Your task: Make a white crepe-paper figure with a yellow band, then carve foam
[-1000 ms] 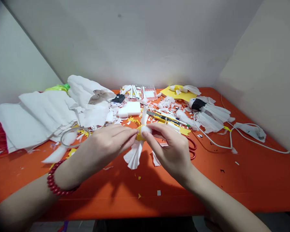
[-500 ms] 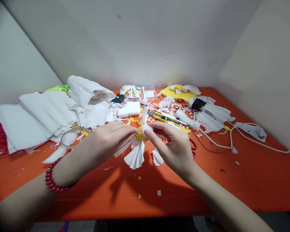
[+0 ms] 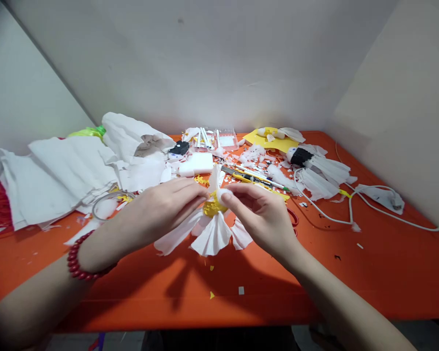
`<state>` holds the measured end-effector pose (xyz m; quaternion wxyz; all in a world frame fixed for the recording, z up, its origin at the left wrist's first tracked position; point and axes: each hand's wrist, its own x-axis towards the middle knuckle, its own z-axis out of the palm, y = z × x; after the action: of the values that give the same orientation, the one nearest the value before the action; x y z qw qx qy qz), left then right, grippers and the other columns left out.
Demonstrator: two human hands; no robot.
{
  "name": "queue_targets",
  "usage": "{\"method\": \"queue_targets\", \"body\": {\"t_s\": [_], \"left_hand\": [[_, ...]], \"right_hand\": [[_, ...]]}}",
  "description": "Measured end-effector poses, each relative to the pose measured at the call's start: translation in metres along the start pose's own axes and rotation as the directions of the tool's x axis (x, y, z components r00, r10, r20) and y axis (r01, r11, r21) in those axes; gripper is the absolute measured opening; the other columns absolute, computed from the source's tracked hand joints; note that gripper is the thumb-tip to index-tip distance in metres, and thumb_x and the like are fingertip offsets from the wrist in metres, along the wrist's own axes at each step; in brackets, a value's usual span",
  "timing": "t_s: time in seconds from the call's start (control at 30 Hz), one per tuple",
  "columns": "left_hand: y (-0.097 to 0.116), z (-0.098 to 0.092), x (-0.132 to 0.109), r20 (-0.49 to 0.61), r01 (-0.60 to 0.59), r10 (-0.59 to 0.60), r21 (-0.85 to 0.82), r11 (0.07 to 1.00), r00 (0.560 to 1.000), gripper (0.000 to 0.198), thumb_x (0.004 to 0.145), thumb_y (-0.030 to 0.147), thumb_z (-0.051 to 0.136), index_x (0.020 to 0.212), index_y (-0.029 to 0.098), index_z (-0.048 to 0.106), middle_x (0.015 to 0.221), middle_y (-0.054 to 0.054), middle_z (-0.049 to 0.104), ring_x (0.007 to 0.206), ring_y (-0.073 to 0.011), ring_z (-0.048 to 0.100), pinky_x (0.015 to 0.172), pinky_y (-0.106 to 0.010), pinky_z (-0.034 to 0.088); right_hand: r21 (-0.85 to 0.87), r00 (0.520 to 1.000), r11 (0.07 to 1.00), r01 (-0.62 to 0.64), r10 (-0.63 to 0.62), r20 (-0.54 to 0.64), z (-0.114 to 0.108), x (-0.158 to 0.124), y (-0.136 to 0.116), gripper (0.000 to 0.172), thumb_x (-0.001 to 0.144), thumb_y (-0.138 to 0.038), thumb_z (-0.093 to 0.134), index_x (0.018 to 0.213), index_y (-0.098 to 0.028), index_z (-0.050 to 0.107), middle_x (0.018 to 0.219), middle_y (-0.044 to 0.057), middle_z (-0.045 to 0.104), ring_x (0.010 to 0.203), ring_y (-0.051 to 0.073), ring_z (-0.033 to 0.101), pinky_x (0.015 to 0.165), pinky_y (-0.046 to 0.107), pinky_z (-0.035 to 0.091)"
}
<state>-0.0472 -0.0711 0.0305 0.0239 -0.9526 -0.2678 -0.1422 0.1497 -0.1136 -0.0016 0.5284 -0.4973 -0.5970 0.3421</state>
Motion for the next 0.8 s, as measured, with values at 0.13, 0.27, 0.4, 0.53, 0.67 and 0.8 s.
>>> {"method": "queue_targets", "body": {"t_s": [0.13,0.27,0.4,0.53,0.67,0.8], "left_hand": [[0.001,-0.001,0.003,0.003,0.033,-0.033,-0.042,0.999,0.999,0.019,0.094,0.020,0.039,0.095,0.013,0.056,0.088,-0.007,0.062,0.083,-0.0182,0.058,0.071,-0.030,0.047],[0.003,-0.006,0.006,0.000,0.065,-0.066,-0.109,0.992,0.998,0.022,0.095,0.023,0.035,0.088,0.014,0.055,0.083,-0.006,0.061,0.078,-0.0168,0.056,0.067,-0.029,0.044],[0.004,-0.011,0.007,0.051,0.124,-0.116,-0.195,0.973,0.992,0.022,0.093,0.021,0.036,0.080,0.015,0.053,0.080,-0.004,0.059,0.075,-0.0155,0.056,0.063,-0.026,0.043],[0.003,-0.013,0.007,0.071,0.140,-0.127,-0.231,0.963,0.989,0.023,0.094,0.022,0.035,0.080,0.016,0.053,0.081,-0.004,0.059,0.076,-0.0157,0.057,0.063,-0.026,0.042],[0.002,-0.013,0.006,0.055,0.110,-0.101,-0.210,0.971,0.993,0.023,0.094,0.023,0.036,0.081,0.016,0.054,0.077,-0.003,0.059,0.070,-0.0143,0.055,0.061,-0.026,0.042],[0.003,-0.013,0.005,-0.061,0.044,-0.059,-0.218,0.975,0.996,0.019,0.092,0.021,0.043,0.082,0.015,0.058,0.076,-0.002,0.063,0.069,-0.0125,0.057,0.061,-0.024,0.043]], "right_hand": [[0.019,0.999,0.999,-0.036,0.036,0.000,-0.001,0.001,-0.002,0.012,0.078,-0.026,0.065,0.087,-0.020,0.069,0.084,0.001,0.071,0.072,0.011,0.067,0.067,0.019,0.057],[0.060,0.997,0.995,-0.079,0.079,0.015,-0.003,0.001,-0.002,0.013,0.077,-0.029,0.066,0.087,-0.020,0.069,0.082,0.001,0.071,0.070,0.011,0.067,0.066,0.019,0.057],[0.100,0.989,0.985,-0.144,0.141,0.041,-0.004,0.002,0.000,0.020,0.076,-0.034,0.067,0.088,-0.018,0.069,0.079,0.003,0.070,0.068,0.013,0.066,0.061,0.022,0.057],[0.139,0.990,0.981,-0.137,0.131,0.050,-0.004,0.004,0.001,0.017,0.076,-0.033,0.067,0.086,-0.019,0.069,0.075,0.002,0.069,0.065,0.012,0.065,0.060,0.022,0.057],[0.127,0.994,0.986,-0.108,0.104,0.043,-0.004,0.003,0.000,0.014,0.077,-0.030,0.066,0.086,-0.019,0.069,0.077,0.002,0.070,0.066,0.012,0.066,0.059,0.022,0.057],[0.093,1.000,0.995,-0.025,0.025,0.002,-0.003,0.001,0.000,0.013,0.079,-0.027,0.064,0.088,-0.020,0.069,0.083,0.002,0.071,0.071,0.013,0.067,0.064,0.022,0.058]]}}
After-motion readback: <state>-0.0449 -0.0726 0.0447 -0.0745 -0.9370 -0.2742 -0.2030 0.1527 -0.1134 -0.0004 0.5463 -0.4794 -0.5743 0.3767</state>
